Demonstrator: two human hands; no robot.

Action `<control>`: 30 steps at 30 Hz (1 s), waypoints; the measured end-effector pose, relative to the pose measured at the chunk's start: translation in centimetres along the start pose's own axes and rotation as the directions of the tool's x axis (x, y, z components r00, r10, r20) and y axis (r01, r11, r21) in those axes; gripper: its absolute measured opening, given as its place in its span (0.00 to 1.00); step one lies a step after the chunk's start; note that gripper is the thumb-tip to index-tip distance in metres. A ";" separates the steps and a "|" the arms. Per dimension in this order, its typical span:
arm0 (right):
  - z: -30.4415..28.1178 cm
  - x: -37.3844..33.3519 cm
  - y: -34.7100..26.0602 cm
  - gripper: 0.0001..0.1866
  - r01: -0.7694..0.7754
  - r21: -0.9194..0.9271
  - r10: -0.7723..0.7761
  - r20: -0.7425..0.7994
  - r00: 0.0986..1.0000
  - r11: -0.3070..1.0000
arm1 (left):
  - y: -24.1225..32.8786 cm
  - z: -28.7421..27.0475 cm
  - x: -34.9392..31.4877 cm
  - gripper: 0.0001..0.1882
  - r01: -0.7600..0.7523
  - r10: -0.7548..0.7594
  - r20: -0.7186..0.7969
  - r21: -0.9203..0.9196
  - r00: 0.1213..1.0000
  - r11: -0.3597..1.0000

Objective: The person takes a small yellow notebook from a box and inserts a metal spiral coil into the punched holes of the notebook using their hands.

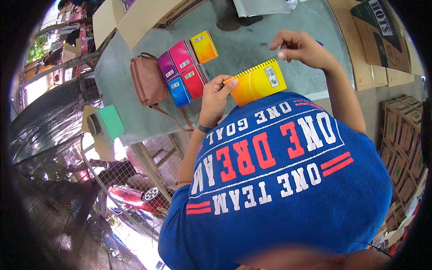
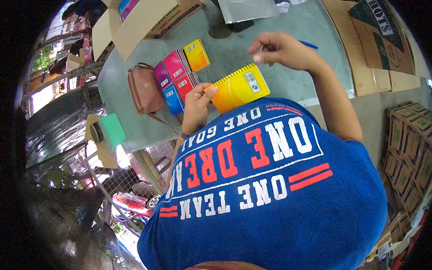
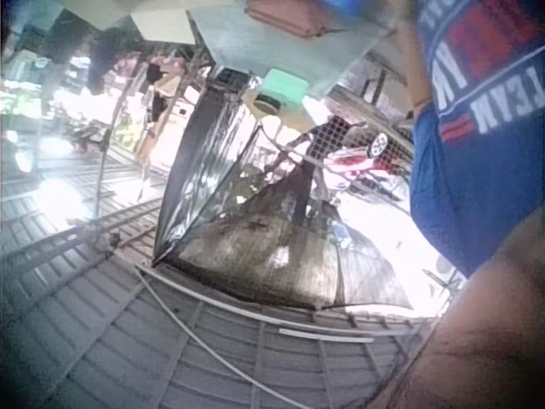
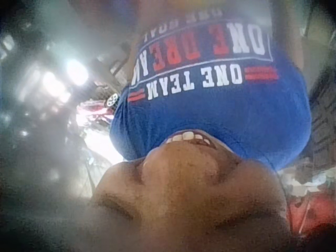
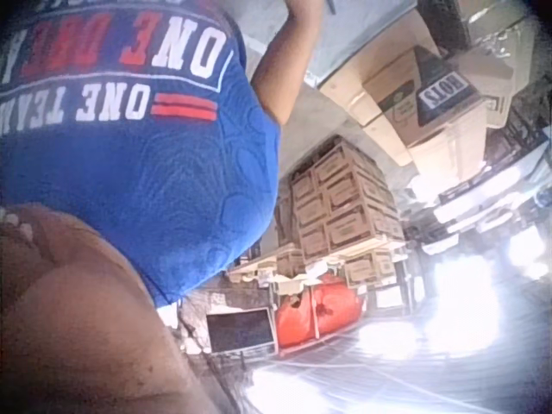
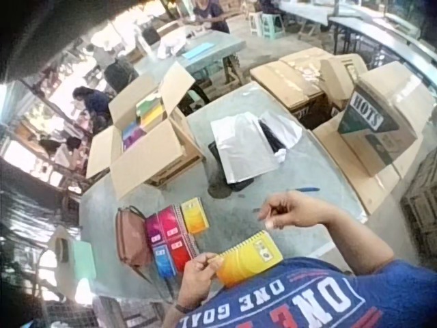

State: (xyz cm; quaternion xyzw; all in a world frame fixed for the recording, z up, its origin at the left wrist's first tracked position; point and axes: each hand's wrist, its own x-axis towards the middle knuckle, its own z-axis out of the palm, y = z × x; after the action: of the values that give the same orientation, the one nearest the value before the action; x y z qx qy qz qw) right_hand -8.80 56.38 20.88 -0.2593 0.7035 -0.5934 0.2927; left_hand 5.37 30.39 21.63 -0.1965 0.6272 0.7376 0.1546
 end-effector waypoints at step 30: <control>-0.7 -0.8 -1.0 0.12 -0.240 0.054 0.238 0.045 0.970 0.969 | -0.1 1.5 -0.2 0.10 0.081 -0.086 -0.060 -0.076 0.994 0.994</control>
State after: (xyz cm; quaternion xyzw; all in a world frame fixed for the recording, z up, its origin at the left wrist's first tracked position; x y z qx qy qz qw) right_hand -8.74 57.34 22.01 -0.1750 0.7060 -0.5694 0.3830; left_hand 5.47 31.89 21.84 -0.2514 0.5955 0.7465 0.1580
